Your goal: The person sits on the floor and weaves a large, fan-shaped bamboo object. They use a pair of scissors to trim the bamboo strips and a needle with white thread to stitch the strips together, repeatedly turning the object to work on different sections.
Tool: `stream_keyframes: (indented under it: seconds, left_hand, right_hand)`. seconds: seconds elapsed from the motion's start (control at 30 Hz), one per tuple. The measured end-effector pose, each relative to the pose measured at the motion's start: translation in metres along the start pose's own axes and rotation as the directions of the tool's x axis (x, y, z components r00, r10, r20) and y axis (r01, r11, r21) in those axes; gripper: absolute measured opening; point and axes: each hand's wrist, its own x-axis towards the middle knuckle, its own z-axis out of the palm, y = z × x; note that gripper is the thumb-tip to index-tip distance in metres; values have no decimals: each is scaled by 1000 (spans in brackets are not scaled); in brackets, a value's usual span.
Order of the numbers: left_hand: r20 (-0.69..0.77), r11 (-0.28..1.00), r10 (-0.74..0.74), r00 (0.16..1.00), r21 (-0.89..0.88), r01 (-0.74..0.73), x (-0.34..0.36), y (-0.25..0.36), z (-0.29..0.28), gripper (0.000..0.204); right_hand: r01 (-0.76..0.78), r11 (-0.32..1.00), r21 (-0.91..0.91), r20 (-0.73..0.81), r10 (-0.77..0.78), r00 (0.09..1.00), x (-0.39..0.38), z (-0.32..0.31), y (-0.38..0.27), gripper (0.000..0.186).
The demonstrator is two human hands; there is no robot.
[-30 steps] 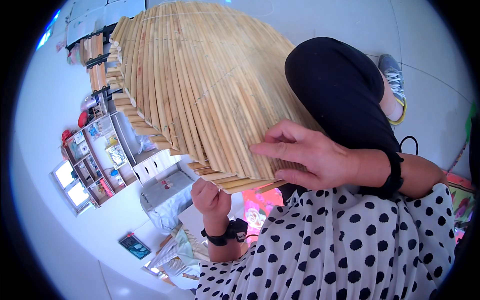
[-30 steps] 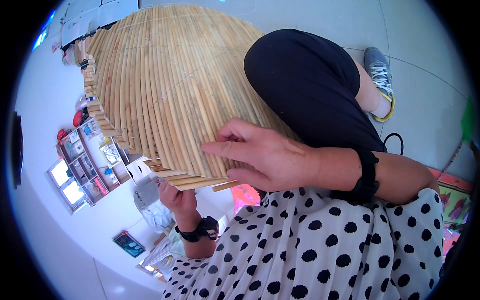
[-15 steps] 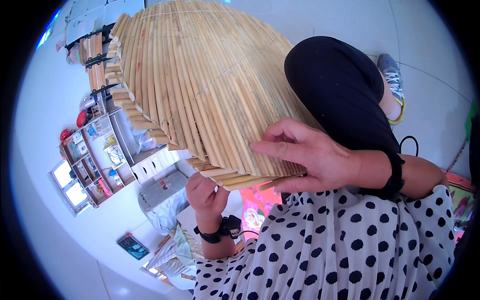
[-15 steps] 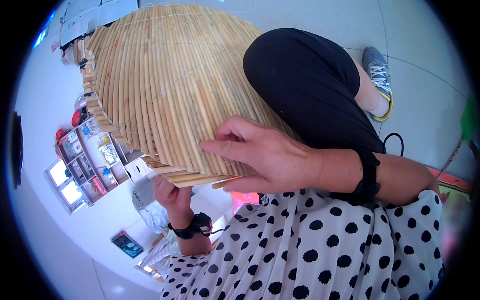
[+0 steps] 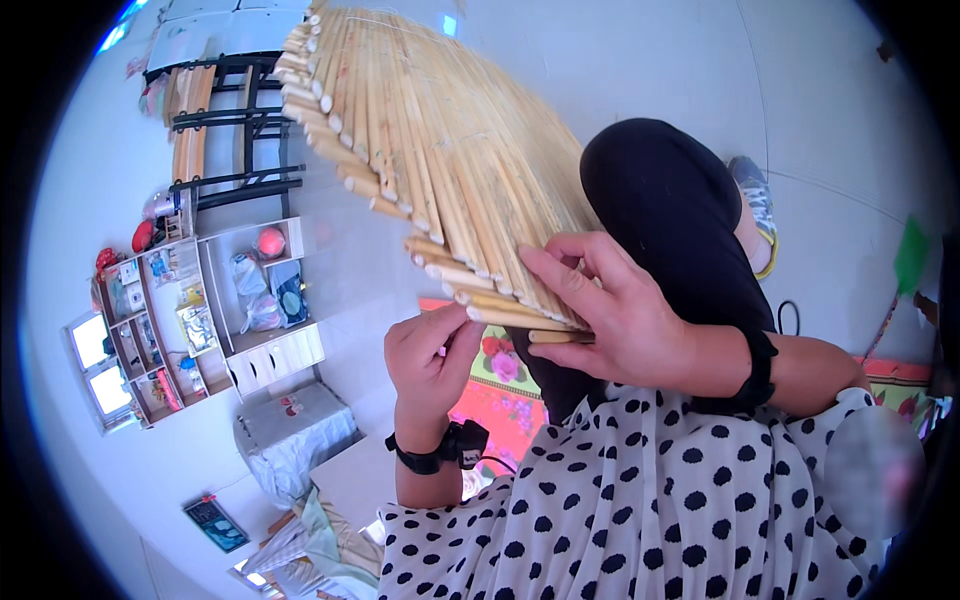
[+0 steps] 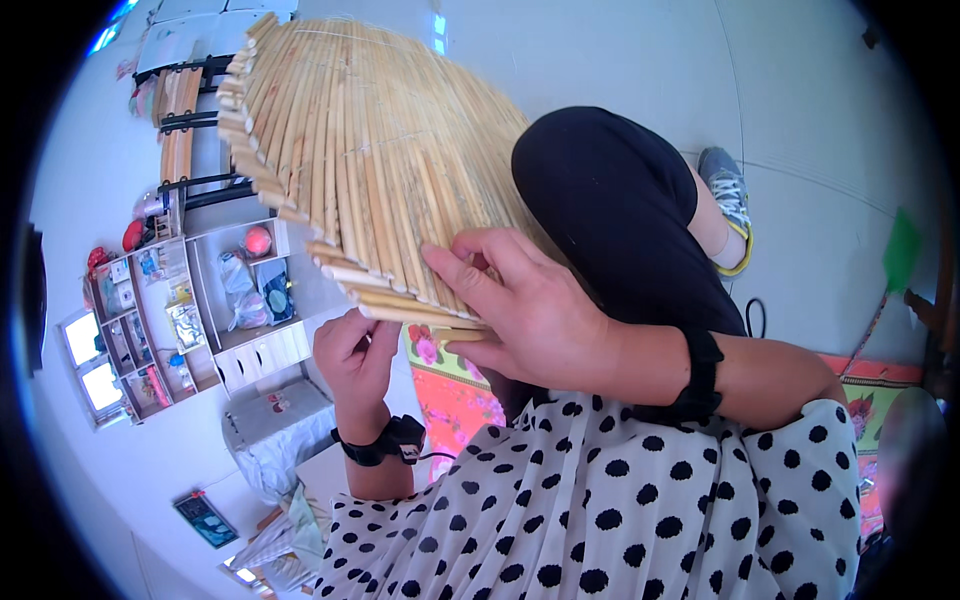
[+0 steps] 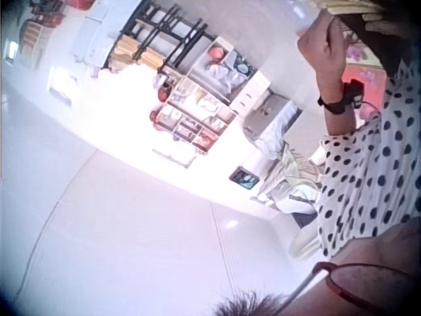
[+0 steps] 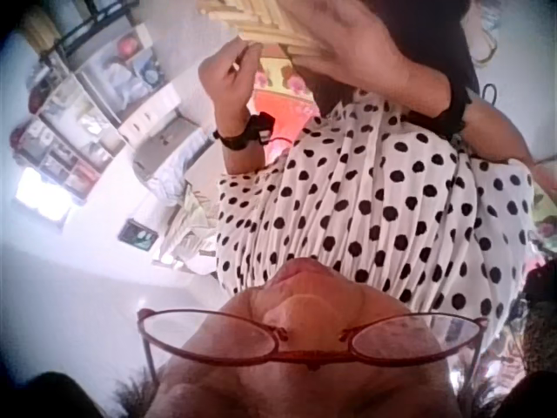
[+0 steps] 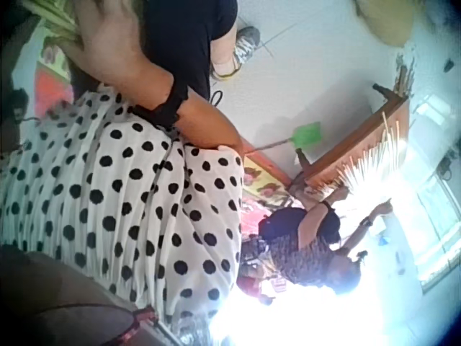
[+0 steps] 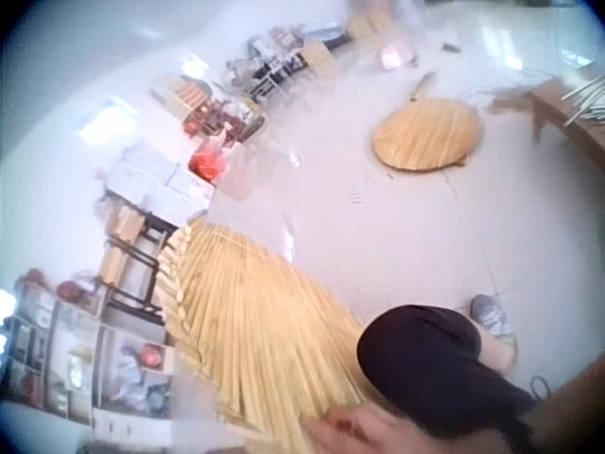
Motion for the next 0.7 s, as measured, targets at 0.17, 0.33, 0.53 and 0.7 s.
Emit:
stream_keyframes:
  seconds: [0.17, 0.33, 0.53, 0.7]
  left_hand:
    - [-79, 994, -40, 996, -108, 31, 23, -5, -3, 20]
    - [-97, 981, 34, 995, -185, -52, 51, -2, -9, 21]
    - [-100, 941, 214, 972, -248, -232, 71, 2, 2, 21]
    - [-117, 913, 312, 943, -239, -332, 83, 3, 8, 18]
  right_hand:
    - [-8, 981, -193, -184, -28, 982, 28, 13, -11, 68]
    - [-19, 959, -284, -305, -72, 950, 50, 12, -10, 59]
    - [-49, 909, -413, -338, -104, 935, 36, -2, -13, 48]
    - [-70, 845, -530, -318, -121, 940, 31, -17, -26, 38]
